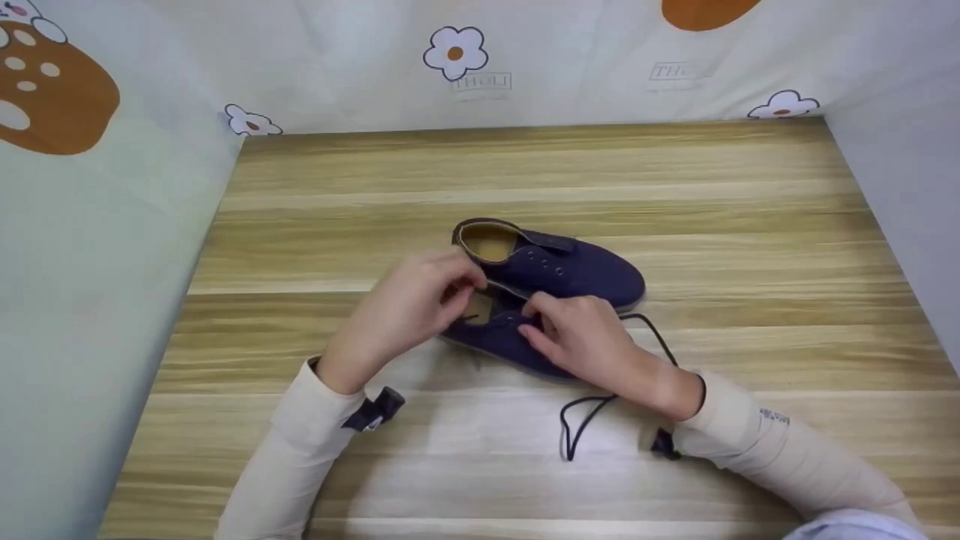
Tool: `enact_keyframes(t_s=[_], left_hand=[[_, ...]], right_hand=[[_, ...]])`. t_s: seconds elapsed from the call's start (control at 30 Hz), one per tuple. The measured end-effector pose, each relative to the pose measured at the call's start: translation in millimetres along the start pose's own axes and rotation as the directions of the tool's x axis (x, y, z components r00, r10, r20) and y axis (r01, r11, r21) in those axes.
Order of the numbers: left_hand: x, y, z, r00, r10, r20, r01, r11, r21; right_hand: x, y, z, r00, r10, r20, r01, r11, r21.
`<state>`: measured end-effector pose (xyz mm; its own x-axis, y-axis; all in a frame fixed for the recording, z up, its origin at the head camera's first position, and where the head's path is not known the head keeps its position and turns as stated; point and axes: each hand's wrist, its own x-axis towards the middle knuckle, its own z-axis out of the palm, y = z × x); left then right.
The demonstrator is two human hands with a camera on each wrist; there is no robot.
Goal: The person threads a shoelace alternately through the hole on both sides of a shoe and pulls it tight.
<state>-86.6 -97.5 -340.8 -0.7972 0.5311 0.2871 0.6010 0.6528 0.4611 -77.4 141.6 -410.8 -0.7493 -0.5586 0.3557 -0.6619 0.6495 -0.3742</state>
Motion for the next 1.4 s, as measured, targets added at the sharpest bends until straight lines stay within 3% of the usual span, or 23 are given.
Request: enact_keyframes(t_s=[0.07, 0.13, 0.27, 0.47, 0.57, 0.67, 0.77, 0.83, 0.93, 1.03, 1.1, 1.23, 1.4], left_hand=[[0.5, -4.0, 7.2, 0.995, -0.029, 0.094, 0.021, 0.997, 0.078], [1.1, -7.6, 14.4, 0.988, -0.053, 0.145, 0.033, 0.99, 0.137], [2.2, -12.6, 26.1, 0.98, -0.069, 0.185, 0.025, 0.973, 0.231], [4.5, -13.5, 30.1, 0.976, -0.026, 0.218, -0.046, 0.947, 0.317], [5.5, -14.2, 24.1, 0.983, -0.03, 0.181, -0.021, 0.961, 0.275], [6.2, -15.4, 12.1, 0.99, -0.081, 0.114, 0.054, 0.974, 0.222], [4.4, -17.4, -1.9, 0.988, -0.138, 0.066, 0.12, 0.967, 0.226], [1.1, -19.1, -9.4, 0.985, -0.153, 0.084, 0.129, 0.963, 0.237], [-5.4, -20.2, -15.4, 0.973, -0.156, 0.172, 0.115, 0.967, 0.226], [-10.0, -20.3, -15.1, 0.954, -0.163, 0.251, 0.11, 0.971, 0.213], [-10.7, -20.3, -14.0, 0.952, -0.162, 0.26, 0.106, 0.97, 0.217], [-9.1, -19.6, -15.2, 0.966, -0.141, 0.217, 0.103, 0.979, 0.178], [-5.1, -15.5, -21.2, 0.986, -0.148, 0.076, 0.145, 0.988, 0.048]], right_hand=[[0.4, -1, 0, 1.0, -0.002, 0.0, 0.002, 1.0, -0.001], [0.6, -1, 0, 1.0, -0.004, 0.0, 0.004, 1.0, 0.0], [0.7, -1, 0, 1.0, -0.004, -0.002, 0.004, 1.0, -0.001], [-0.1, -1, 0, 1.0, -0.001, -0.008, 0.001, 1.0, -0.008], [-0.6, -1, 0, 1.0, -0.02, -0.022, 0.02, 1.0, -0.01], [-0.9, 0, 1, 0.998, -0.04, -0.04, 0.039, 0.999, -0.013], [-1.1, 1, 0, 0.998, -0.045, -0.05, 0.044, 0.999, -0.013], [-1.1, 2, 0, 0.998, -0.045, -0.052, 0.044, 0.999, -0.011], [-1.0, 2, 0, 0.997, -0.049, -0.056, 0.048, 0.999, -0.009], [-0.9, 3, 1, 0.997, -0.049, -0.056, 0.048, 0.999, -0.009], [-1.1, 3, 1, 0.998, -0.046, -0.053, 0.046, 0.999, -0.005], [-1.6, 3, 0, 0.998, -0.041, -0.042, 0.041, 0.999, -0.002], [-2.0, 3, 0, 0.998, -0.041, -0.04, 0.041, 0.999, -0.003]])
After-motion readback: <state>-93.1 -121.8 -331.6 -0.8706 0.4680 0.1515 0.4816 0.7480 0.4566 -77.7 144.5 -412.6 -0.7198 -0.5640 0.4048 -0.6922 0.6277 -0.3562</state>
